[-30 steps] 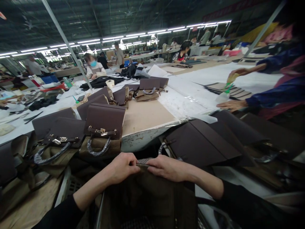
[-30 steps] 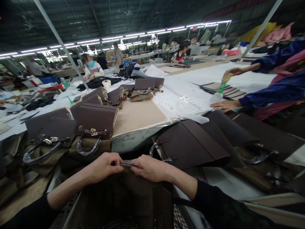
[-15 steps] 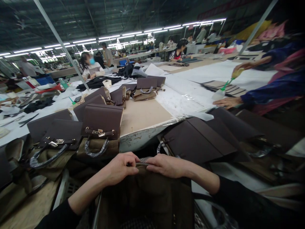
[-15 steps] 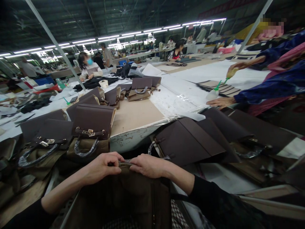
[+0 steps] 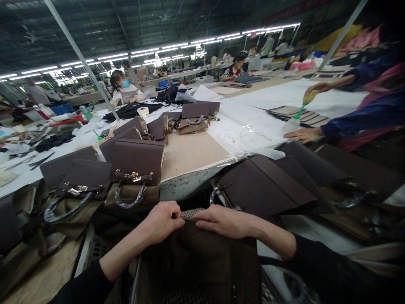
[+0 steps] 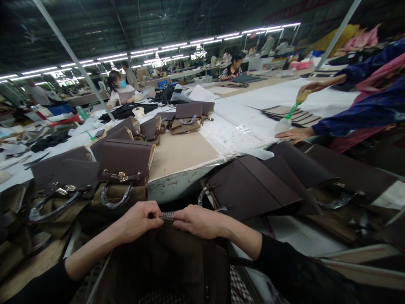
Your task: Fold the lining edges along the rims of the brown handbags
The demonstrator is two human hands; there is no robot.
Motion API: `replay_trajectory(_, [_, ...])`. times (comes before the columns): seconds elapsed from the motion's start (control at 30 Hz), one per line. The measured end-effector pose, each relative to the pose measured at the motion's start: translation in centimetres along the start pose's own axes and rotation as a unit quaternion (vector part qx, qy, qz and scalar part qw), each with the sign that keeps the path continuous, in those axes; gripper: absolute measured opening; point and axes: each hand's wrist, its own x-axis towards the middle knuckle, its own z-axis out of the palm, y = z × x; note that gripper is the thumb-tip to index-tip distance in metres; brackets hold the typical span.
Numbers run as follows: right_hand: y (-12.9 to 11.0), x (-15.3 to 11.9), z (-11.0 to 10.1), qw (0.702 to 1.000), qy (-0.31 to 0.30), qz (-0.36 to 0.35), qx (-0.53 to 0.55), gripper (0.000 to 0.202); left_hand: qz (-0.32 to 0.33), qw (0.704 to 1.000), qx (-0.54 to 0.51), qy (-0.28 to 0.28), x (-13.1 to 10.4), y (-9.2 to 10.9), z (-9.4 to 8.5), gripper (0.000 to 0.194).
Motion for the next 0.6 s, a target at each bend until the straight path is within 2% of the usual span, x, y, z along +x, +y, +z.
replay_trajectory(0.4, [-0.6, -0.2, 0.1, 1.0, 0.002, -0.02, 0.009, 0.029, -0.01, 1.0, -0.007, 0.006, -0.3, 0.0, 0.0, 0.013])
replay_trajectory(0.6, [-0.5, 2.1, -0.1, 0.999, -0.028, -0.021, 0.041, 0.033, 0.001, 1.0, -0.008, 0.014, -0.3, 0.1, 0.1, 0.014])
